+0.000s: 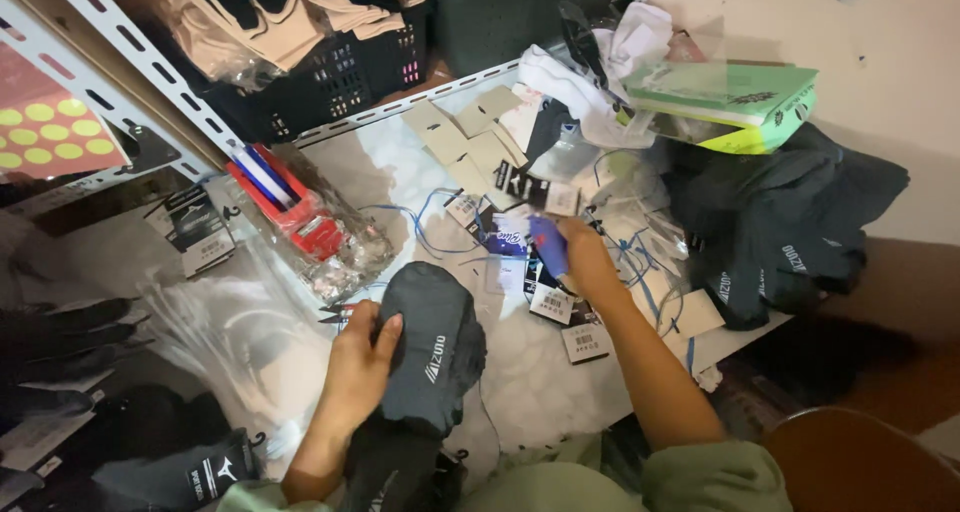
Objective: The person uses a blue handheld device to attach tags to pairs of black socks. They pick up socks from a pile, position the tag, and use the device to secure it. The workspace is cluttered with tags, packaging, and other items.
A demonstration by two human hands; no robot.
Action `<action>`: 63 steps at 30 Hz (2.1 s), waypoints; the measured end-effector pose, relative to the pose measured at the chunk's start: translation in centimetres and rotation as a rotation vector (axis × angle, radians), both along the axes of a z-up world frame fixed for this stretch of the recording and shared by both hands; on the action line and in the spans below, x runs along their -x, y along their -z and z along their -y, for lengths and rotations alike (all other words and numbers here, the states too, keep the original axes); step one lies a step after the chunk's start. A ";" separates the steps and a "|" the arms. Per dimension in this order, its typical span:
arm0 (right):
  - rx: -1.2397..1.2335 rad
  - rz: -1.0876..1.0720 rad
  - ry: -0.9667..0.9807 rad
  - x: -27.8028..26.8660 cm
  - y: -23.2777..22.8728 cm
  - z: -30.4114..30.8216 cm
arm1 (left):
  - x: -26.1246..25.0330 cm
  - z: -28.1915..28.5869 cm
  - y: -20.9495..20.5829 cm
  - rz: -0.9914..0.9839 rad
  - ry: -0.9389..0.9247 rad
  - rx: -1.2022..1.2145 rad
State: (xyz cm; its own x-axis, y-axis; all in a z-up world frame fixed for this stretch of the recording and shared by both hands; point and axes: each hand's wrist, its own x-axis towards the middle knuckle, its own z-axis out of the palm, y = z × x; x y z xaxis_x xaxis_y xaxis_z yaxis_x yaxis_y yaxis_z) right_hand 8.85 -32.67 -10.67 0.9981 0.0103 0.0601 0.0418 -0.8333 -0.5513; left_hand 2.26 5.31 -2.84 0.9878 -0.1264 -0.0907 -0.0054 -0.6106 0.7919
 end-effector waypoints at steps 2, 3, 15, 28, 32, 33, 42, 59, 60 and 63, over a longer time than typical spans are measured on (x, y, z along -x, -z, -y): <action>-0.037 0.212 -0.119 0.6 -2.5 0.1 | 0.0 0.2 -1.0 -0.257 -0.073 0.586; -0.037 0.211 -0.121 1.0 -3.4 -0.3 | -0.3 0.2 -1.5 -0.257 -0.075 0.585; -0.633 0.362 -0.236 7.2 -19.2 -8.1 | -1.1 3.6 -3.7 -0.206 0.274 0.890; -0.617 0.093 -0.291 9.3 -21.5 -13.2 | 1.4 4.9 -6.9 0.153 0.214 0.913; -0.429 0.086 -0.082 8.5 -18.7 -12.7 | 1.1 3.9 -8.1 -0.062 0.452 1.114; -0.429 0.086 -0.083 8.6 -19.4 -12.6 | 1.4 3.7 -8.5 -0.061 0.452 1.113; -0.698 -0.010 -0.325 8.2 -20.9 -12.0 | 2.0 3.6 -8.8 0.421 0.242 0.281; -0.544 0.361 -0.320 9.4 -15.1 -10.7 | 2.6 3.8 -5.0 0.004 -0.259 0.513; -0.543 0.359 -0.320 9.9 -16.2 -11.3 | 2.6 3.9 -5.1 0.002 -0.260 0.513; -0.498 0.187 -0.402 11.1 -18.0 -12.4 | 2.6 4.2 -5.3 0.036 -0.316 0.410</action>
